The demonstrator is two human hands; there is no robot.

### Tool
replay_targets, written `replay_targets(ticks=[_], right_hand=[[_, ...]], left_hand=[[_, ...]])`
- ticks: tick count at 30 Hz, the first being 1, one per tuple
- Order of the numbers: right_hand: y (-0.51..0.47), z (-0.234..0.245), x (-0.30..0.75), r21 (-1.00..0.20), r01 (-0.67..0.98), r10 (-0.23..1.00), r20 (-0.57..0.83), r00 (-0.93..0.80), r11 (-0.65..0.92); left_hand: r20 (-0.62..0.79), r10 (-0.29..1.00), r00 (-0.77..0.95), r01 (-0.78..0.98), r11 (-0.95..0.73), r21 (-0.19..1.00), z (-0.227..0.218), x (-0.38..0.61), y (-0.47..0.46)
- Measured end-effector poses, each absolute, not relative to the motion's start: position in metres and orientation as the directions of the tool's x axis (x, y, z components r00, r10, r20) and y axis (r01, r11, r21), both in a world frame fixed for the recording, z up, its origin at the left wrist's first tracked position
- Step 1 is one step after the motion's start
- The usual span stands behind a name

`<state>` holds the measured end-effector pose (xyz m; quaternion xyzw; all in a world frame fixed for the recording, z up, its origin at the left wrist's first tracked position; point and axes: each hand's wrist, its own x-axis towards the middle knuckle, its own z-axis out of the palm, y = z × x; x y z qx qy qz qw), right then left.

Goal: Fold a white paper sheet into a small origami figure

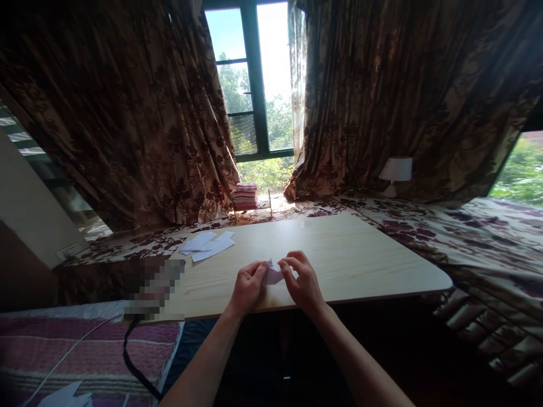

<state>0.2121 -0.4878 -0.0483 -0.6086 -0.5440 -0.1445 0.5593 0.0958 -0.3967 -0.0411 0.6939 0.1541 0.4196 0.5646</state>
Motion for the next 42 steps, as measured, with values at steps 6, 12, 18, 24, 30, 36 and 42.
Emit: replay_targets(ticks=[6, 12, 18, 24, 30, 36, 42], right_hand=[[-0.4853, -0.0509, 0.2104, -0.501, 0.824, 0.536, 0.786, 0.307, 0.263], [-0.4837, -0.0534, 0.2127, -0.498, 0.826, 0.527, 0.791, 0.309, 0.263], [-0.4834, -0.0549, 0.2135, -0.488, 0.834, 0.509, 0.802, 0.312, 0.257], [-0.4838, -0.0553, 0.2134, -0.477, 0.842, 0.503, 0.808, 0.307, 0.252], [-0.4840, -0.0552, 0.2127, -0.473, 0.841, 0.521, 0.803, 0.289, 0.263], [-0.4848, -0.0543, 0.2110, -0.477, 0.836, 0.542, 0.793, 0.277, 0.272], [-0.4828, -0.0560, 0.2118, -0.483, 0.825, 0.584, 0.774, 0.246, 0.292]], left_hand=[[0.423, 0.664, 0.617, -0.278, -0.318, 0.906, -0.0389, 0.0952, -0.3986], [0.390, 0.647, 0.655, -0.286, -0.265, 0.921, -0.0412, 0.0973, -0.3977], [0.366, 0.671, 0.645, -0.302, -0.215, 0.929, -0.0416, 0.0993, -0.3972], [0.349, 0.694, 0.630, -0.321, -0.176, 0.930, -0.0437, 0.1007, -0.3959], [0.350, 0.717, 0.603, -0.323, -0.181, 0.929, -0.0456, 0.1008, -0.3952], [0.364, 0.707, 0.606, -0.310, -0.212, 0.927, -0.0463, 0.0996, -0.3954], [0.377, 0.694, 0.613, -0.302, -0.236, 0.924, -0.0465, 0.1002, -0.3959]])
